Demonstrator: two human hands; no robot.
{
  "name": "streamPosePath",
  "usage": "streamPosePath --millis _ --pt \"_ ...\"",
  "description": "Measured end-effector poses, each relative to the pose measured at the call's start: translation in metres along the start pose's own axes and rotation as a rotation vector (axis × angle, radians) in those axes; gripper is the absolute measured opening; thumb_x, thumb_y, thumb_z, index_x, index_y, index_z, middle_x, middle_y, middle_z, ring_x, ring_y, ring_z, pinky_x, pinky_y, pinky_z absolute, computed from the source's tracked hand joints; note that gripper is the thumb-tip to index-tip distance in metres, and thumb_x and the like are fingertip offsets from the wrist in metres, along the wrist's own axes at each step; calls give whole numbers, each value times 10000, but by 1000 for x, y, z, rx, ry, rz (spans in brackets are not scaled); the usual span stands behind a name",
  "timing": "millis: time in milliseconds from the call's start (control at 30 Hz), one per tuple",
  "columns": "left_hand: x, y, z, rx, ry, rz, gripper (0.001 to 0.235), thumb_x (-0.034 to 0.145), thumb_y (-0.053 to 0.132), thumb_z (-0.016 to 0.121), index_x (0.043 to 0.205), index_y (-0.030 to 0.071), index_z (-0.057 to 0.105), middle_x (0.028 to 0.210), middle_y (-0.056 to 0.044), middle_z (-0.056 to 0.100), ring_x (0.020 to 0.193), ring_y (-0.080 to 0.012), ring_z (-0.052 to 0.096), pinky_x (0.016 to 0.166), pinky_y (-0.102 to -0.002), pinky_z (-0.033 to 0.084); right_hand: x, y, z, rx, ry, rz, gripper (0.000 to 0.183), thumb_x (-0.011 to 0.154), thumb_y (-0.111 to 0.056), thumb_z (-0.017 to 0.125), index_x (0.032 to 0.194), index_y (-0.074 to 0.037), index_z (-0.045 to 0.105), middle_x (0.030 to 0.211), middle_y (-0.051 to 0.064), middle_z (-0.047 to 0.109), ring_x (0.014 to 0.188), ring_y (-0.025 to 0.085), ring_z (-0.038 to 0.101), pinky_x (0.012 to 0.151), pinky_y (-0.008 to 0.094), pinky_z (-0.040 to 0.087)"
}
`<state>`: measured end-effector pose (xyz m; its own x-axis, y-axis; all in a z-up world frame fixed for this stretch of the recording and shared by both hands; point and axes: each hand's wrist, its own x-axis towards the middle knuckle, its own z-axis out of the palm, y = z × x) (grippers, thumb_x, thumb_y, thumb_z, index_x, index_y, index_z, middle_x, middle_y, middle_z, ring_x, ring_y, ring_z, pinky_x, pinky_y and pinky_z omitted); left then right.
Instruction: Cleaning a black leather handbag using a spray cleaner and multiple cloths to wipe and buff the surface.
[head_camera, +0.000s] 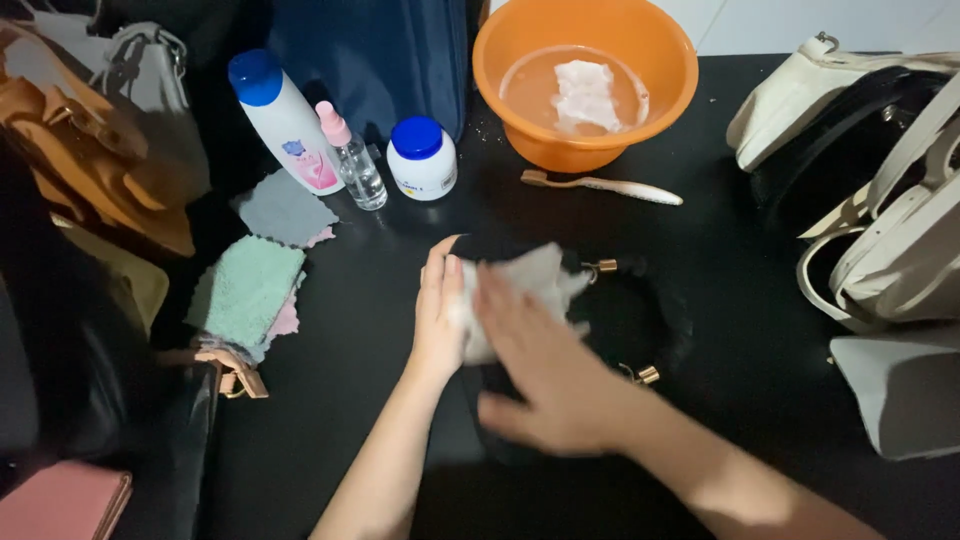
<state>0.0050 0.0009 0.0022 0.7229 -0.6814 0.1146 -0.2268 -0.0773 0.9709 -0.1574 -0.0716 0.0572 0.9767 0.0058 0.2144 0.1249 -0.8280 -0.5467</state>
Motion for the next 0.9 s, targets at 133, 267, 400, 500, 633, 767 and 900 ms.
streamPosePath --millis 133,267,400,500,633,767,900 --pt "0 4 -3 -48 -24 24 519 1052 469 302 1350 148 579 1383 -58 614 1326 -182 523 1110 -324 360 -38 -35 -31 148 -265 47 978 994 -639 390 1614 57 94 1707 305 -8 1595 410 3 1224 515 29" --pt "2 19 -1 -37 -30 -70 549 1017 491 301 1335 154 595 1346 -28 637 1296 -186 538 1087 -337 382 -77 10 -38 433 -290 173 736 1001 -462 442 1616 -96 267 1725 127 190 1608 303 88 1227 516 24" --pt "5 2 0 -14 -40 -91 550 1020 478 303 1384 158 564 1395 -51 618 1340 -209 514 1091 -350 364 -59 51 -43 493 -153 303 795 1003 -620 185 1601 -108 298 1732 118 158 1616 293 47 1220 577 -57" --pt "11 -22 2 7 -34 -29 592 1025 497 315 1413 110 541 1453 -120 579 1365 -241 514 1117 -351 342 -8 119 9 -117 -230 374 1092 826 -16 712 1652 -145 9 1745 127 -114 1605 333 -92 1225 585 23" --pt "8 -32 3 16 -27 -57 612 1021 508 296 1423 108 524 1480 -97 563 1390 -229 503 1138 -346 344 32 37 -5 -78 -12 276 768 1038 -408 360 1623 -6 64 1718 243 30 1587 413 26 1213 612 45" --pt "8 -43 3 -179 -53 -17 541 1037 475 332 1423 130 491 1404 -44 584 1307 -161 539 1125 -310 368 -4 -15 10 40 -18 -50 882 1043 -614 214 1601 61 116 1683 330 133 1587 459 112 1259 581 68" --pt "0 1 -1 -17 -60 -58 608 1027 533 216 1391 146 513 1405 -50 574 1340 -189 517 1109 -343 362 -18 -55 -27 314 -320 13 1016 978 -788 49 1619 -11 181 1711 221 185 1590 385 92 1209 551 28"
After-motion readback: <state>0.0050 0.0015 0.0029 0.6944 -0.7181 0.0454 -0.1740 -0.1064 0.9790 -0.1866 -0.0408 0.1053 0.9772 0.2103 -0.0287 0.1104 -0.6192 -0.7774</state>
